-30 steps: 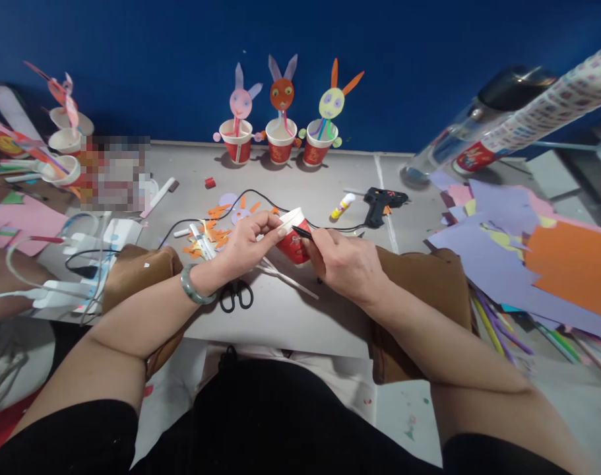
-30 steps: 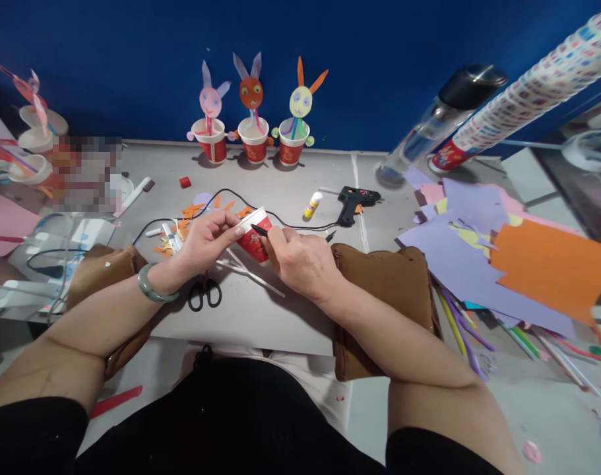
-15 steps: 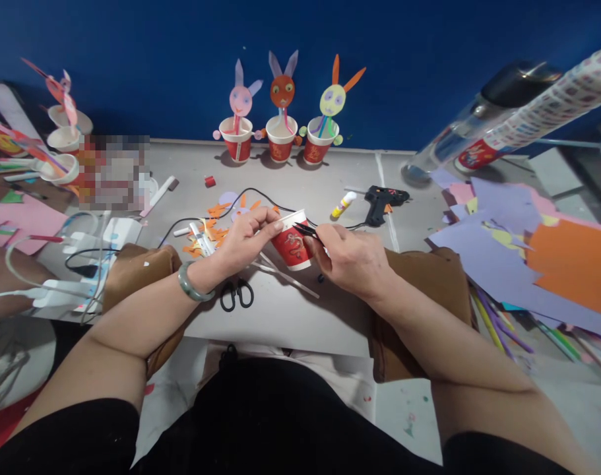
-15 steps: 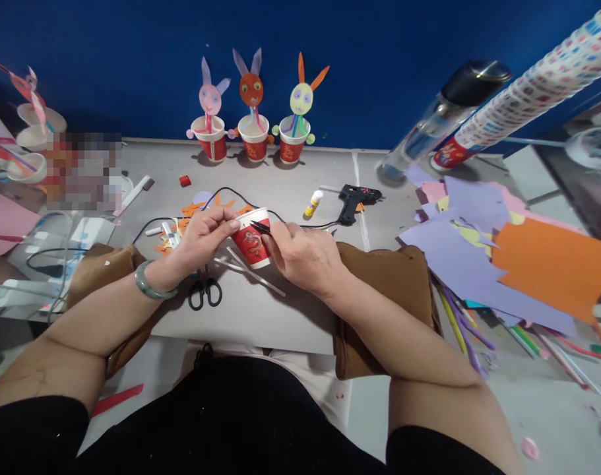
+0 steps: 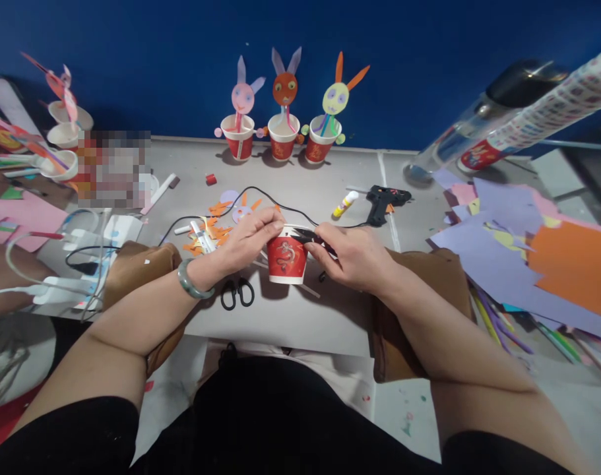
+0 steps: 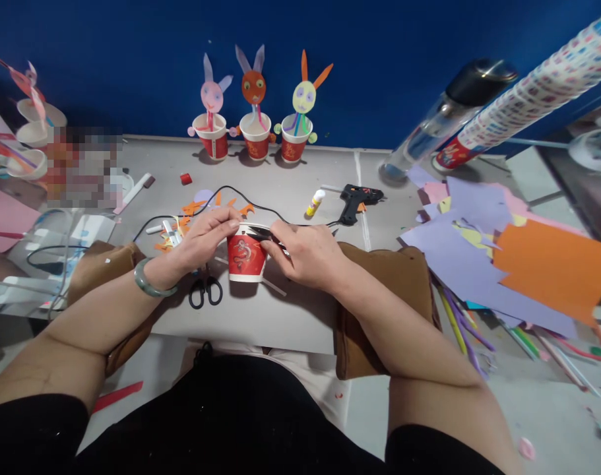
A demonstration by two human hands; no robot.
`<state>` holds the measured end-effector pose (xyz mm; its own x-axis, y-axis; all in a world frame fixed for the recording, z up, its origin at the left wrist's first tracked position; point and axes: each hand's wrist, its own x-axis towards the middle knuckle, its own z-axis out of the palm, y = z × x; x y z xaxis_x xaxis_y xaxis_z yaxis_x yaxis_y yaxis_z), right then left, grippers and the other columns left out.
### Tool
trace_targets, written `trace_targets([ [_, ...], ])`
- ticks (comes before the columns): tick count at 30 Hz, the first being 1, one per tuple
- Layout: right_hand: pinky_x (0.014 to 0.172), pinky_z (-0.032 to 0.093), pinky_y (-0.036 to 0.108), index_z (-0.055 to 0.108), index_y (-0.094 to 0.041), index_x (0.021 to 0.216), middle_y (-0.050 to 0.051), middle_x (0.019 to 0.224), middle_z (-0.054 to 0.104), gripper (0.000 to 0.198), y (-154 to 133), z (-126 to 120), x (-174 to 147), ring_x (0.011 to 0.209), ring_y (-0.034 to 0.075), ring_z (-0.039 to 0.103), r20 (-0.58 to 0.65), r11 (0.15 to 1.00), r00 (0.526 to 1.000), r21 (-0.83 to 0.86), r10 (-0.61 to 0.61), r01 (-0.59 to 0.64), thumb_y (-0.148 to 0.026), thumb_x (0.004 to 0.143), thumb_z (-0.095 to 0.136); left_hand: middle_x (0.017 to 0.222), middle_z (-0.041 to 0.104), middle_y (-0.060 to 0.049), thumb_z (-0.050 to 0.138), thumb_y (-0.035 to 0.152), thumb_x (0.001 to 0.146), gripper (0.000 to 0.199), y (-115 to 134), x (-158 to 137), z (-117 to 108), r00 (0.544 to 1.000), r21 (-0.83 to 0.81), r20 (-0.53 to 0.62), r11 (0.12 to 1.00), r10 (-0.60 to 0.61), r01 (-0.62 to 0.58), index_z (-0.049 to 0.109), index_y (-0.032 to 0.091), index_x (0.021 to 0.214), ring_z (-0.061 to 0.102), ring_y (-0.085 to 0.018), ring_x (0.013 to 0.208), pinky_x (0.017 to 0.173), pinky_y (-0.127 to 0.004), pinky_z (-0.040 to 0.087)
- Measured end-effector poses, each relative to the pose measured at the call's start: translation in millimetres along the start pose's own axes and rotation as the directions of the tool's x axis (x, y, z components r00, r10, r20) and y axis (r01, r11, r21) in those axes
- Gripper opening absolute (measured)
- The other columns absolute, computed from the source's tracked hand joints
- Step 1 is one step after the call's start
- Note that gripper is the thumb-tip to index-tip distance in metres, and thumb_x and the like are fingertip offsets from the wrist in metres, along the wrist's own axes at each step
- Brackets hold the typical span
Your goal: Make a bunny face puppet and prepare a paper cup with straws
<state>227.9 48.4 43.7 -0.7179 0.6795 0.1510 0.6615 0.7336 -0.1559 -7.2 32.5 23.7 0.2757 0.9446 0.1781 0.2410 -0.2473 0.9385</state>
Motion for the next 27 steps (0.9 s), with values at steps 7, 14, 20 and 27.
trace_targets([
  [7,0.058,0.02,0.029,0.064,-0.015,0.098,0.006,0.068,0.065,0.043,-3.6,-1.6,-0.9,0.056,0.016,0.047,0.006,1.0,1.0,-0.024,0.008,-0.008,-0.045,0.103,0.033,0.072,0.053,0.0,0.051,0.041,0.096,0.029,1.4,-1.1,0.3,0.999,0.026,0.031,0.999,0.026,-0.027,0.053,0.021,0.076,0.047,-0.014,0.067,0.063,-0.028,0.042],
  [14,0.058,0.019,0.029,0.064,-0.015,0.097,0.006,0.068,0.065,0.046,-4.0,-1.8,-1.0,0.057,0.017,0.05,0.012,0.998,1.0,-0.062,-0.025,0.025,-0.044,0.105,0.029,0.072,0.053,0.0,0.049,0.04,0.096,0.029,-0.7,-1.0,-0.1,0.998,0.027,0.058,0.999,0.017,-0.019,0.052,0.021,0.075,0.048,-0.014,0.067,0.063,-0.028,0.043],
  [20,0.058,0.018,0.029,0.064,-0.016,0.096,0.006,0.069,0.066,0.047,-3.0,-2.1,-1.3,0.059,0.017,0.052,0.03,0.996,0.997,-0.063,-0.065,0.067,-0.044,0.106,0.027,0.071,0.052,0.0,0.05,0.039,0.095,0.028,0.7,-0.9,-1.2,0.994,0.006,0.109,1.0,0.009,-0.01,0.052,0.02,0.075,0.047,-0.013,0.066,0.061,-0.027,0.042],
  [27,0.058,0.017,0.03,0.064,-0.016,0.095,0.006,0.067,0.065,0.049,-2.6,-2.9,-1.9,0.059,0.017,0.051,0.035,0.989,0.994,-0.095,-0.106,0.109,-0.044,0.107,0.025,0.07,0.051,0.0,0.05,0.042,0.095,0.03,3.9,0.1,-2.8,0.988,-0.024,0.154,1.0,0.004,-0.001,0.053,0.02,0.074,0.046,-0.014,0.065,0.061,-0.027,0.041],
])
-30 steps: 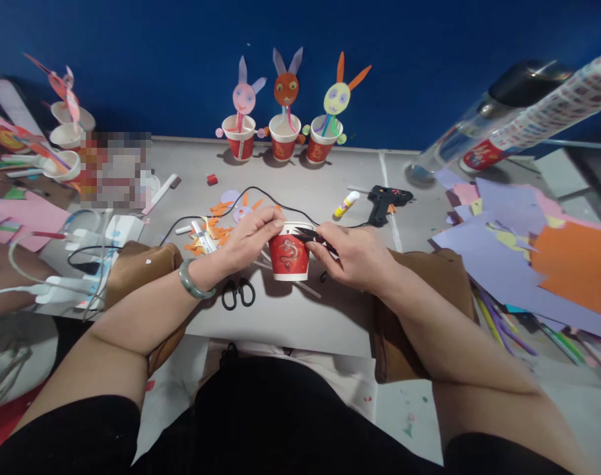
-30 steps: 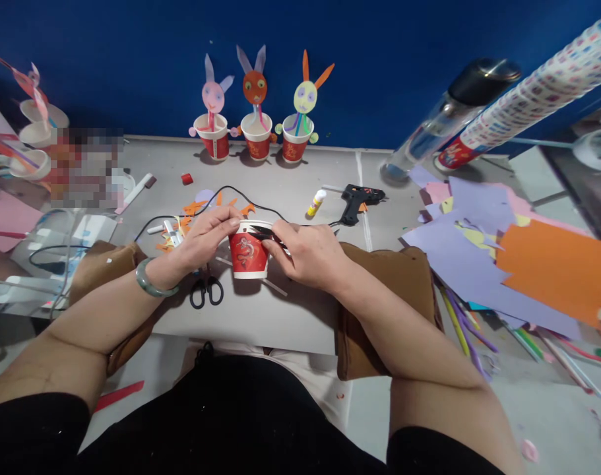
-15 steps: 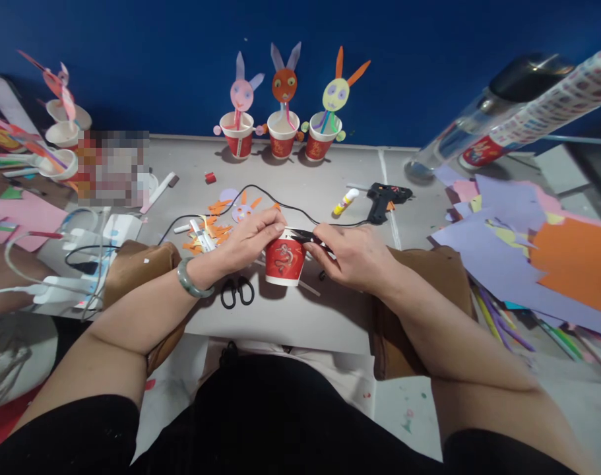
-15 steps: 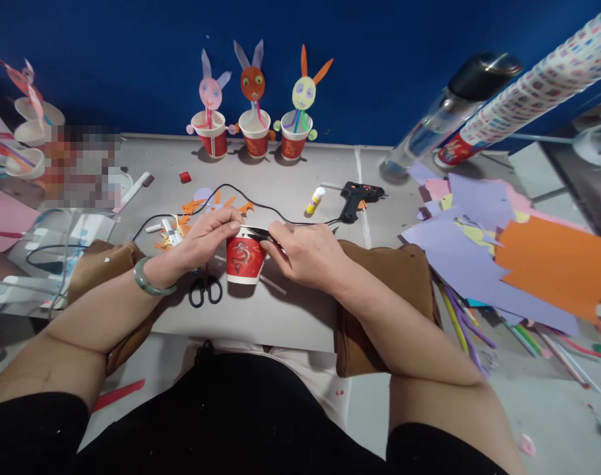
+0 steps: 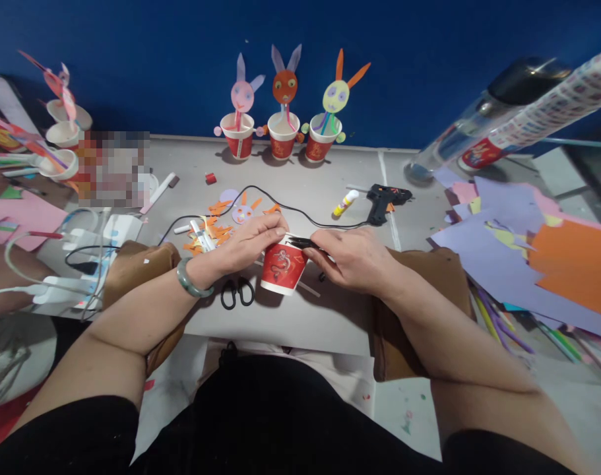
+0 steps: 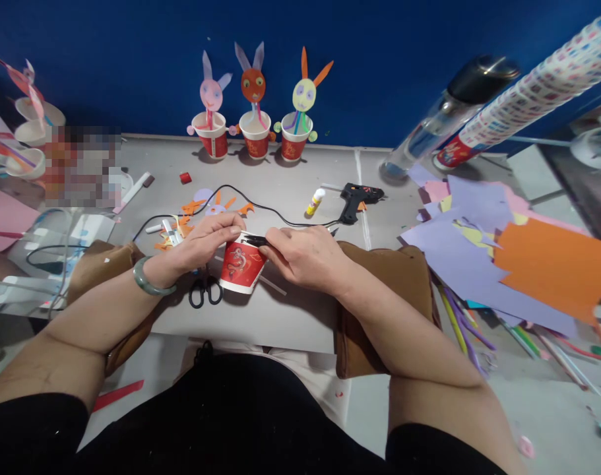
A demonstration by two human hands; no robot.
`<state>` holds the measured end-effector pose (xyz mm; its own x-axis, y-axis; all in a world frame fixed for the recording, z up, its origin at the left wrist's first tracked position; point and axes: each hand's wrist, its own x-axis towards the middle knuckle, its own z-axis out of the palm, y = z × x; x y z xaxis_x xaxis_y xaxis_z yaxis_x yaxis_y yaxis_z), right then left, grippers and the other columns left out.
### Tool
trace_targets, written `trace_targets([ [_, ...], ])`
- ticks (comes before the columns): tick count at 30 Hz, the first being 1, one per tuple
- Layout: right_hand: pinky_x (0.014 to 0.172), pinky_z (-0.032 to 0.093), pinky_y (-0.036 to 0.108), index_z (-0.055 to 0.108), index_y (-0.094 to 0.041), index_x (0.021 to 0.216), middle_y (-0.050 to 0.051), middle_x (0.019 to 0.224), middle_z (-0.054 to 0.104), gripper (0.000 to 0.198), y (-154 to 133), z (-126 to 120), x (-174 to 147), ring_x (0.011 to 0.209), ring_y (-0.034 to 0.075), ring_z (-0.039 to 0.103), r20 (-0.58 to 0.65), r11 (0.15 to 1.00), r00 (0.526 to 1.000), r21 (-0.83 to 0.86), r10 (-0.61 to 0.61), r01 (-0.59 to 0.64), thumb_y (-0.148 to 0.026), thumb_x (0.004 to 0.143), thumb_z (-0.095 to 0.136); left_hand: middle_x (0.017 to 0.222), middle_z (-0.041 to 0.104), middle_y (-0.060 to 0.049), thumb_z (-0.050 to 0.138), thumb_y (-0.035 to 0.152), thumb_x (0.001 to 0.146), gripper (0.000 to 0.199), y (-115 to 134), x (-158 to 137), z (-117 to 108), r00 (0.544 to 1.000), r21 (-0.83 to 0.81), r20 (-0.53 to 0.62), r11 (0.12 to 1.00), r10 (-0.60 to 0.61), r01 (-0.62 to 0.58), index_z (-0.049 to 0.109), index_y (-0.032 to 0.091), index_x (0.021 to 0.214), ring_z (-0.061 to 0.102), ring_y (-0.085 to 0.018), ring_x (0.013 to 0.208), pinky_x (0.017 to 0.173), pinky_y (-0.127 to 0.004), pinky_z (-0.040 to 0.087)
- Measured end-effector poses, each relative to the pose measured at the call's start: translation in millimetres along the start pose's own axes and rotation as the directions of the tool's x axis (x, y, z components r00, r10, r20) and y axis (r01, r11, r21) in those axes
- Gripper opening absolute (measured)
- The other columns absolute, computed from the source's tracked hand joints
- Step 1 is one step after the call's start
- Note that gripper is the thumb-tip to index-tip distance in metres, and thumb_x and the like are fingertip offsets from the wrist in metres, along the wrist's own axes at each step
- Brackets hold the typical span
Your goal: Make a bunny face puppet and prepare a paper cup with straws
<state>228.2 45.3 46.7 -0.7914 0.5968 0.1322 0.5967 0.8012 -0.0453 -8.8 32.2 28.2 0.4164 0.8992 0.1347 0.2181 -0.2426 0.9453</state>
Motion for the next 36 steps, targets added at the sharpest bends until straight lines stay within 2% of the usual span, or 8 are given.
trace_targets([
  [6,0.057,0.015,0.03,0.064,-0.017,0.092,0.006,0.069,0.066,0.048,-1.9,-2.5,-0.2,0.058,0.016,0.049,0.009,0.999,1.0,-0.034,-0.028,0.029,-0.042,0.107,0.026,0.07,0.052,0.0,0.05,0.042,0.094,0.03,1.2,-0.4,-0.1,0.999,0.022,0.032,1.0,-0.018,0.017,0.051,0.02,0.072,0.048,-0.014,0.065,0.063,-0.028,0.043],
  [25,0.056,0.015,0.031,0.064,-0.017,0.09,0.006,0.067,0.065,0.047,-5.7,-5.4,-2.1,0.054,0.015,0.045,0.013,0.996,0.998,-0.076,-0.055,0.056,-0.039,0.107,0.027,0.071,0.049,0.001,0.053,0.039,0.094,0.026,-8.1,-2.6,0.2,0.997,-0.089,0.072,0.995,-0.038,0.045,0.055,0.02,0.075,0.043,-0.014,0.065,0.062,-0.029,0.037],
  [33,0.056,0.015,0.032,0.063,-0.018,0.086,0.005,0.065,0.065,0.044,-5.1,-1.3,-3.0,0.053,0.014,0.045,-0.065,0.992,0.993,-0.082,-0.097,0.092,-0.037,0.107,0.029,0.071,0.047,0.002,0.052,0.041,0.094,0.029,-2.7,-3.4,0.1,0.993,-0.077,0.093,0.994,-0.067,0.074,0.053,0.019,0.076,0.041,-0.013,0.066,0.065,-0.029,0.036],
  [36,0.055,0.018,0.032,0.06,-0.019,0.084,0.003,0.063,0.06,0.042,-2.1,1.2,-2.6,0.052,0.014,0.043,-0.14,0.997,0.988,0.026,-0.067,0.071,-0.039,0.107,0.032,0.071,0.047,0.002,0.052,0.041,0.094,0.028,-1.1,-3.5,-0.1,0.996,-0.085,0.074,0.995,-0.052,0.058,0.053,0.019,0.076,0.041,-0.013,0.066,0.064,-0.029,0.036],
])
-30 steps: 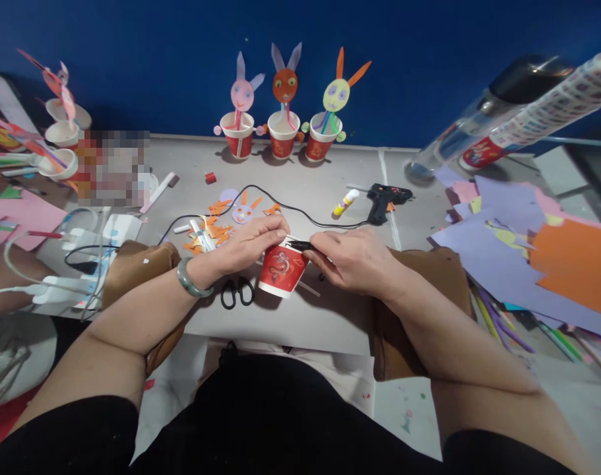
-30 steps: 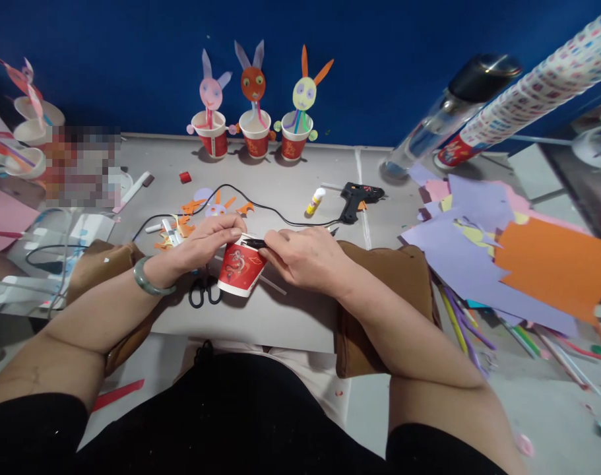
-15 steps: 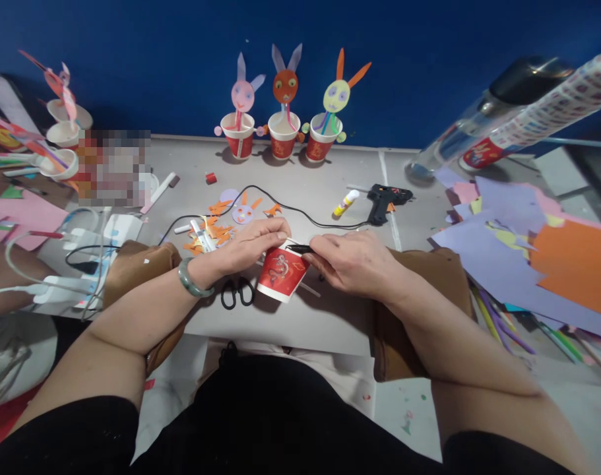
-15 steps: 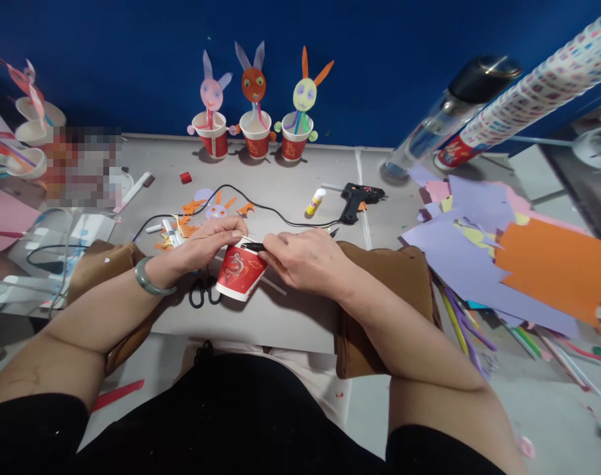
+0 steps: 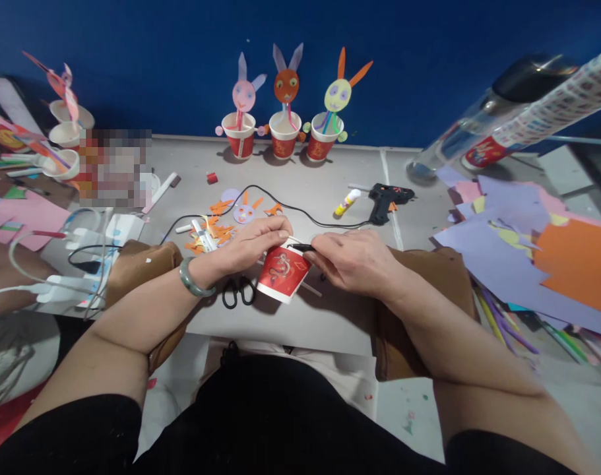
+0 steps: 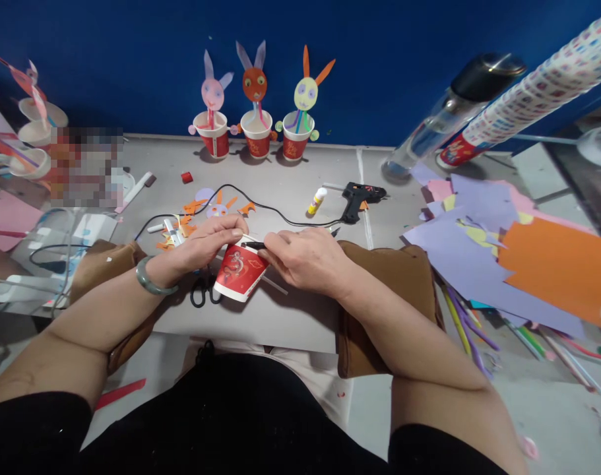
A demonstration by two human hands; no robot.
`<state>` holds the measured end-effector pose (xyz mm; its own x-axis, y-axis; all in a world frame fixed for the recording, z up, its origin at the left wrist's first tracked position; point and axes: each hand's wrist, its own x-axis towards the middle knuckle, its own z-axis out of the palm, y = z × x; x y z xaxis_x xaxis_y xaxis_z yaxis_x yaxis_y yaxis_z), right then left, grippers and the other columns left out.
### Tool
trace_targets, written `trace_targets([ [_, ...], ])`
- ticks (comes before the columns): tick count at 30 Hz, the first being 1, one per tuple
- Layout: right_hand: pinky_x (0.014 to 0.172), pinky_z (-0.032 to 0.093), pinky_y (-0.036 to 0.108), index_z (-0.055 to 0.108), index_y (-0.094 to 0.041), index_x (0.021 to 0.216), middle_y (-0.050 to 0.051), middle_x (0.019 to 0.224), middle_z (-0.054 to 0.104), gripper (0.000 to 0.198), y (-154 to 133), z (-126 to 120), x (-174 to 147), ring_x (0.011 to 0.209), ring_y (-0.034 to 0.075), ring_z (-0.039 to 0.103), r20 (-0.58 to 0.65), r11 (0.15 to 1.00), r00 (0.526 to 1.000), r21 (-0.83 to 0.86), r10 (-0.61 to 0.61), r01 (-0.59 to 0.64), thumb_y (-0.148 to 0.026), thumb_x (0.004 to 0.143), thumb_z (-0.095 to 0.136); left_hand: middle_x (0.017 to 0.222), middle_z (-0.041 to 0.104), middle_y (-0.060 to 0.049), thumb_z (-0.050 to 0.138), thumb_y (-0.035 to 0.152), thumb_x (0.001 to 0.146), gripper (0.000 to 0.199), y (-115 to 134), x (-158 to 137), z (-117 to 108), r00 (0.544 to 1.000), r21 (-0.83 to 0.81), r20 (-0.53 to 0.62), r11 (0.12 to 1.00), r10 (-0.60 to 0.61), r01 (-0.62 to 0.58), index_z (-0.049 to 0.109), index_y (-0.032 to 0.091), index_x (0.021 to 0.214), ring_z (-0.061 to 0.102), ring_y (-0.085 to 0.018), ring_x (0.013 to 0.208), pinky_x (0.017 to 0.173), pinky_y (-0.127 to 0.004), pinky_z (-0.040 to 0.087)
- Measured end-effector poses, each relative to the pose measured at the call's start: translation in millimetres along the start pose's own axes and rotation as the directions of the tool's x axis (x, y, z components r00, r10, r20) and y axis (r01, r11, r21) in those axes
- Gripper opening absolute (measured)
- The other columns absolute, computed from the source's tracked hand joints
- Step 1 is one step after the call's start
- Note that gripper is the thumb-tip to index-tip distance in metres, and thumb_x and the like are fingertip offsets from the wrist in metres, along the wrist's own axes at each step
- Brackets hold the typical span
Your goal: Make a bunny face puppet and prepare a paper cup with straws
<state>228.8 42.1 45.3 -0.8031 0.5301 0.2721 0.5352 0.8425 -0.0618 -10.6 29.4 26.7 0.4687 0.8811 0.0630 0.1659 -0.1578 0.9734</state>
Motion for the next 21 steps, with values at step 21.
trace_targets([
  [21,0.056,0.037,0.027,0.063,-0.019,0.091,-0.003,0.066,0.057,0.048,5,32,14,0.058,0.011,0.049,0.11,0.308,0.896,0.915,0.431,-0.26,-0.066,0.083,0.073,0.075,0.059,-0.001,0.062,0.052,0.095,0.037,-6,1,4,0.95,0.039,-0.269,0.987,0.159,-0.155,0.06,0.018,0.08,0.052,-0.012,0.068,0.064,-0.025,0.046],
])
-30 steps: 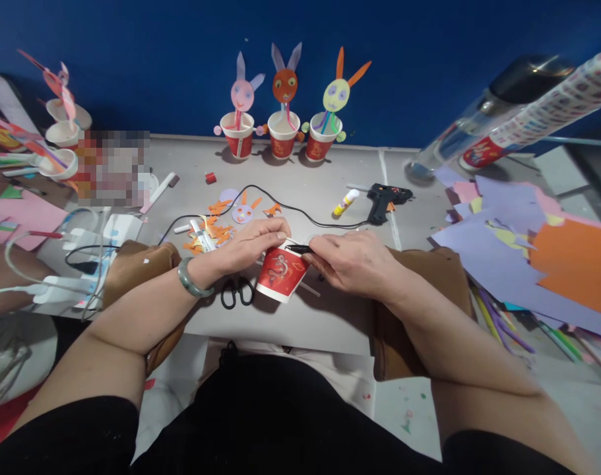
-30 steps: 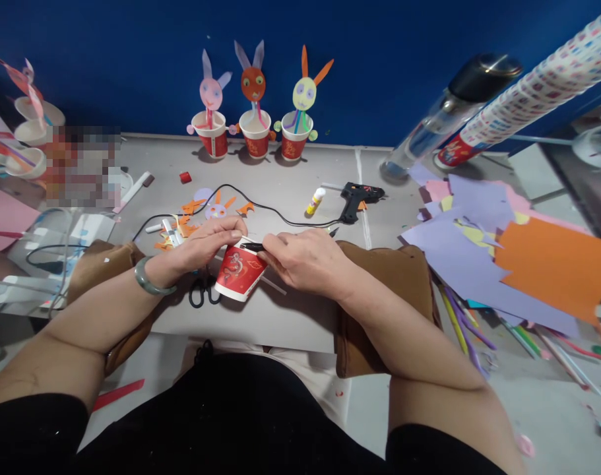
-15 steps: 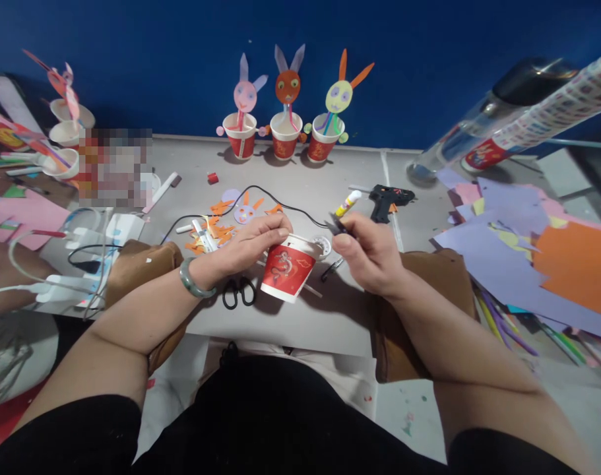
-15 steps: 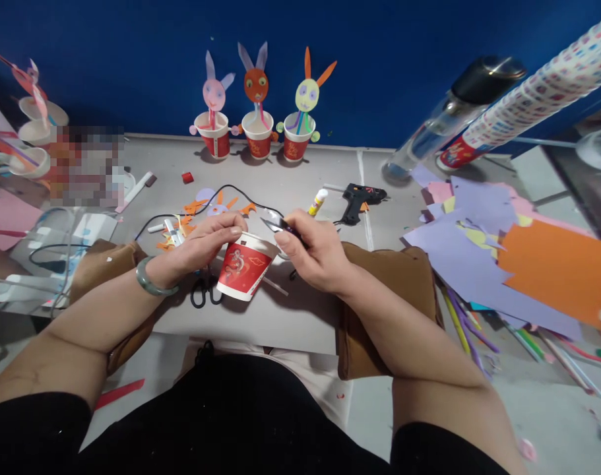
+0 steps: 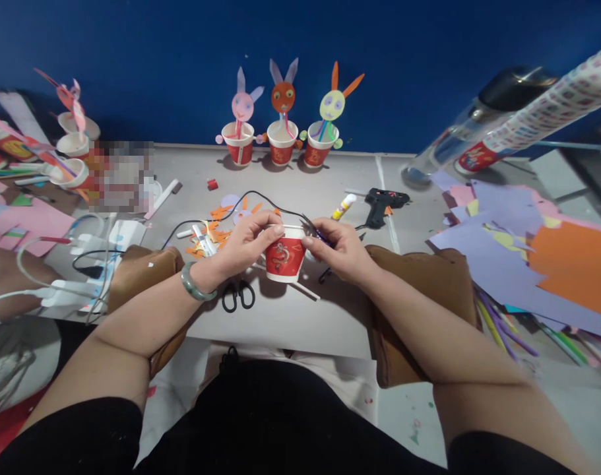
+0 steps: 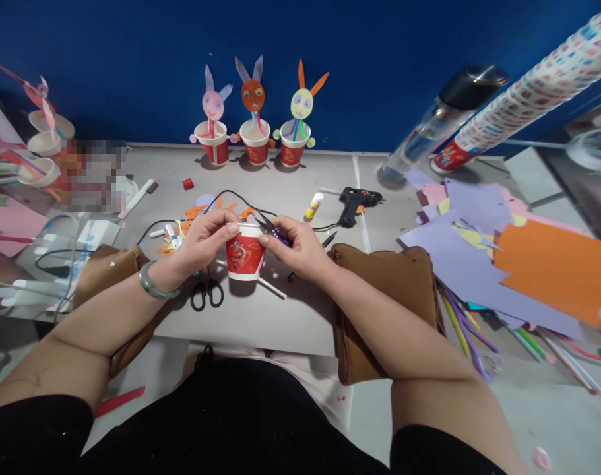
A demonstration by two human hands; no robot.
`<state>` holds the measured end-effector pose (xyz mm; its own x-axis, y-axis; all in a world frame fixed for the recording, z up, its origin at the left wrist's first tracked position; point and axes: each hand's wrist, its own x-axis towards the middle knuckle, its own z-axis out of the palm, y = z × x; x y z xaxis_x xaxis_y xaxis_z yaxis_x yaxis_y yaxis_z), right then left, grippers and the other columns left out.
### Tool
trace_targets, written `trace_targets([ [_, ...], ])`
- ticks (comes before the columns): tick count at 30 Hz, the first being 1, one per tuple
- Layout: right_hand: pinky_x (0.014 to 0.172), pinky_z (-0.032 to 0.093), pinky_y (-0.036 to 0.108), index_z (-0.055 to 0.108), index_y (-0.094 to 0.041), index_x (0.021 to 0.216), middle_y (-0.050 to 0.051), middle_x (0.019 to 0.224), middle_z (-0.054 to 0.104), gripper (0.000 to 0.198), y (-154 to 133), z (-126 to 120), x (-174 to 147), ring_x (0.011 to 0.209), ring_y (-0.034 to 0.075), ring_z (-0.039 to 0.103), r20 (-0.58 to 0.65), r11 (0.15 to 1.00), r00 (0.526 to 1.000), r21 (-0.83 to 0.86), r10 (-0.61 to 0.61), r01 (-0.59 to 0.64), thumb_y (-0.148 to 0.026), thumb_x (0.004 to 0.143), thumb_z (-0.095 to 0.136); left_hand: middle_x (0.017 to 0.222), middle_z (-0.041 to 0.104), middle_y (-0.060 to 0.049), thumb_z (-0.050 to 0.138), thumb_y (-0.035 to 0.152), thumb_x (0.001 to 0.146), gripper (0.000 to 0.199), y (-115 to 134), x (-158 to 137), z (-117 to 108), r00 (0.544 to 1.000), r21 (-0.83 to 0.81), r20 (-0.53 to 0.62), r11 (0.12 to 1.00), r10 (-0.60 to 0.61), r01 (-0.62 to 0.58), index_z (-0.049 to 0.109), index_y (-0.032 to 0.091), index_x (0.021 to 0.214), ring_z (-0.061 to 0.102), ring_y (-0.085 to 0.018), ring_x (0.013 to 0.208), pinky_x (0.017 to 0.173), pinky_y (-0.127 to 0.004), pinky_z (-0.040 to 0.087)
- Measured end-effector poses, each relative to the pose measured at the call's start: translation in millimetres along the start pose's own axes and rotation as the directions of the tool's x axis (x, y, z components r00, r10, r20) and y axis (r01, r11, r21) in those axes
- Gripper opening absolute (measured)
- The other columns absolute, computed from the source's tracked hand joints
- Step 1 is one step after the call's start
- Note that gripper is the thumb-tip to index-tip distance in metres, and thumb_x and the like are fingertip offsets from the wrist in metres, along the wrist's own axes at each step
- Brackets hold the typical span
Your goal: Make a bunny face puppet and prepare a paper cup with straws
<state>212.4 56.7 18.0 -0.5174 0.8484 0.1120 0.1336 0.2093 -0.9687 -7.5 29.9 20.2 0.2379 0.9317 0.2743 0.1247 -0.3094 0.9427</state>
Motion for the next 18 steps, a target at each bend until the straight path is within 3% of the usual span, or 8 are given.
trace_targets([
  [4,0.056,0.039,0.027,0.055,-0.021,0.084,-0.004,0.06,0.057,0.048,2,3,0,0.055,0.011,0.051,0.024,0.999,1.0,0.037,0.01,-0.011,-0.067,0.086,0.069,0.088,0.062,-0.003,0.067,0.049,0.093,0.031,-6,-2,0,0.999,-0.029,-0.031,0.999,0.023,-0.024,0.061,0.019,0.089,0.059,-0.014,0.081,0.075,-0.028,0.051],
  [8,0.057,0.039,0.027,0.053,-0.022,0.082,-0.004,0.06,0.057,0.049,3,3,-1,0.054,0.011,0.049,-0.083,0.999,0.995,-0.013,-0.051,0.05,-0.068,0.087,0.067,0.122,0.063,-0.009,0.07,0.045,0.093,0.035,-10,-3,2,0.995,-0.149,-0.102,0.989,0.002,-0.017,0.06,0.021,0.116,0.063,-0.018,0.107,0.091,-0.032,0.054],
  [12,0.057,0.04,0.029,0.052,-0.023,0.084,-0.004,0.061,0.057,0.044,6,2,-2,0.055,0.012,0.05,-0.17,0.997,0.983,-0.048,-0.07,0.063,-0.065,0.09,0.064,0.125,0.061,-0.01,0.068,0.045,0.094,0.039,-17,-2,5,0.983,-0.127,-0.178,0.99,0.031,-0.055,0.057,0.022,0.123,0.061,-0.021,0.119,0.099,-0.036,0.054],
  [18,0.06,0.041,0.031,0.053,-0.023,0.09,-0.002,0.067,0.057,0.025,9,4,-3,0.059,0.014,0.049,-0.259,0.964,0.947,-0.231,-0.191,0.131,-0.045,0.092,0.065,0.134,0.057,-0.014,0.085,0.047,0.078,0.073,-30,-2,7,0.997,0.047,-0.052,0.997,0.056,-0.054,0.051,0.022,0.137,0.062,-0.027,0.12,0.103,-0.044,0.052],
])
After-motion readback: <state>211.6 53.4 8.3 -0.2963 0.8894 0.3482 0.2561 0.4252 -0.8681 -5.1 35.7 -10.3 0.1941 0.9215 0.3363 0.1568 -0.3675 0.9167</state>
